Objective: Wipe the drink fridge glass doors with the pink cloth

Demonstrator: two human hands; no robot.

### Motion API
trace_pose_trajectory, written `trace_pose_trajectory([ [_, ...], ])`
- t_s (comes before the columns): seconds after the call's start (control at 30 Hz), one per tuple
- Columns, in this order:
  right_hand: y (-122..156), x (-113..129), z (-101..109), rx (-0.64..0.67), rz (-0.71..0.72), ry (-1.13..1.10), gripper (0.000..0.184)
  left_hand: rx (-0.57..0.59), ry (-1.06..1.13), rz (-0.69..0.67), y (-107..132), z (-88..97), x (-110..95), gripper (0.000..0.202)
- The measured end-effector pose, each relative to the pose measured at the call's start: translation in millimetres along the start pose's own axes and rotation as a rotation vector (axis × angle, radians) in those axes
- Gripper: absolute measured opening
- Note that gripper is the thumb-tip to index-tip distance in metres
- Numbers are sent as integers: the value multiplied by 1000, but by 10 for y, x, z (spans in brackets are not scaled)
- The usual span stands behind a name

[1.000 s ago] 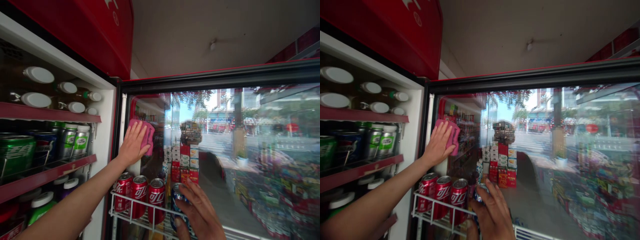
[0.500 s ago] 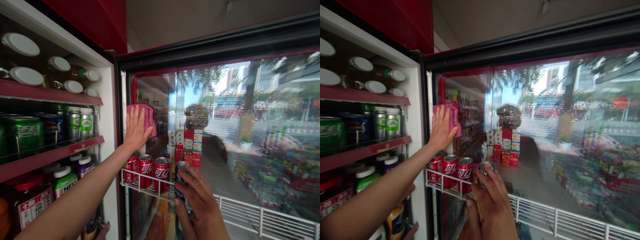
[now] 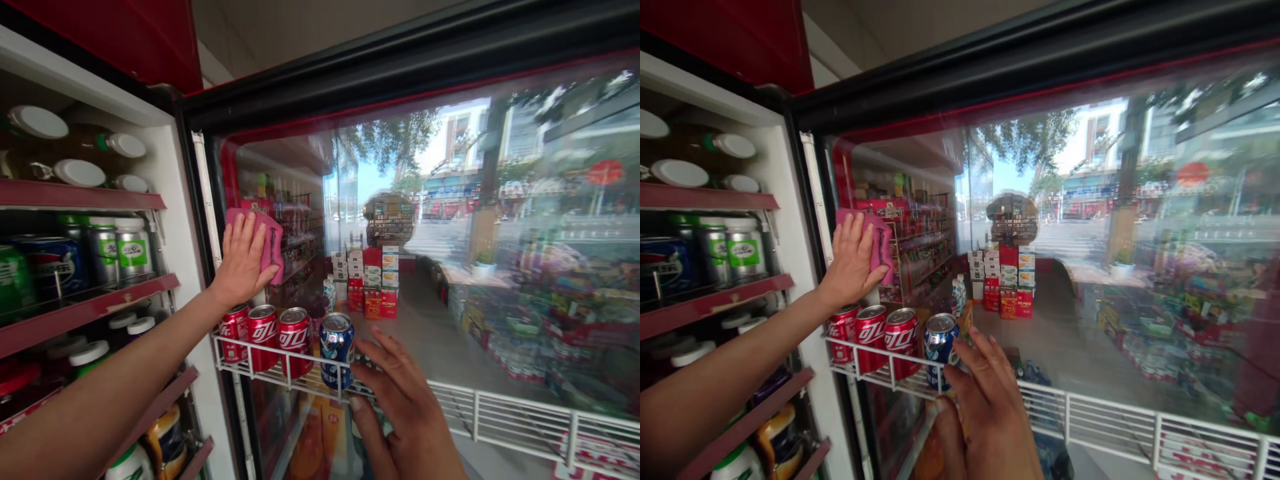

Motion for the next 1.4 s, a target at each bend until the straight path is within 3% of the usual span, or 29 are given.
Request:
trace_pose_trajectory([
  [0.4,83,-193,435,19,-54,-107,29,48,14,34,-416,55,-776,103],
  [0.6,134,-271,622,37,-60,-145,33,37,26,81,-648,95,-1273,101],
  [1.03,351,-549,1257,7,-96,-168,32,3,69,90,-1291,181,-2623,107],
  [1.4,677,-807,1835,-7,-135,-110,30,-33,105,189,-1766,211,-3821,109],
])
Point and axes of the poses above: each hand's wrist, its own y-axis away from the middle knuckle, its own z-axis out of the back of the hand, x = y × z, the point moved 1 cm from there along -y, towards the middle knuckle, and after that the axes turned 7 degrees about -y, right-handed, at the moved point
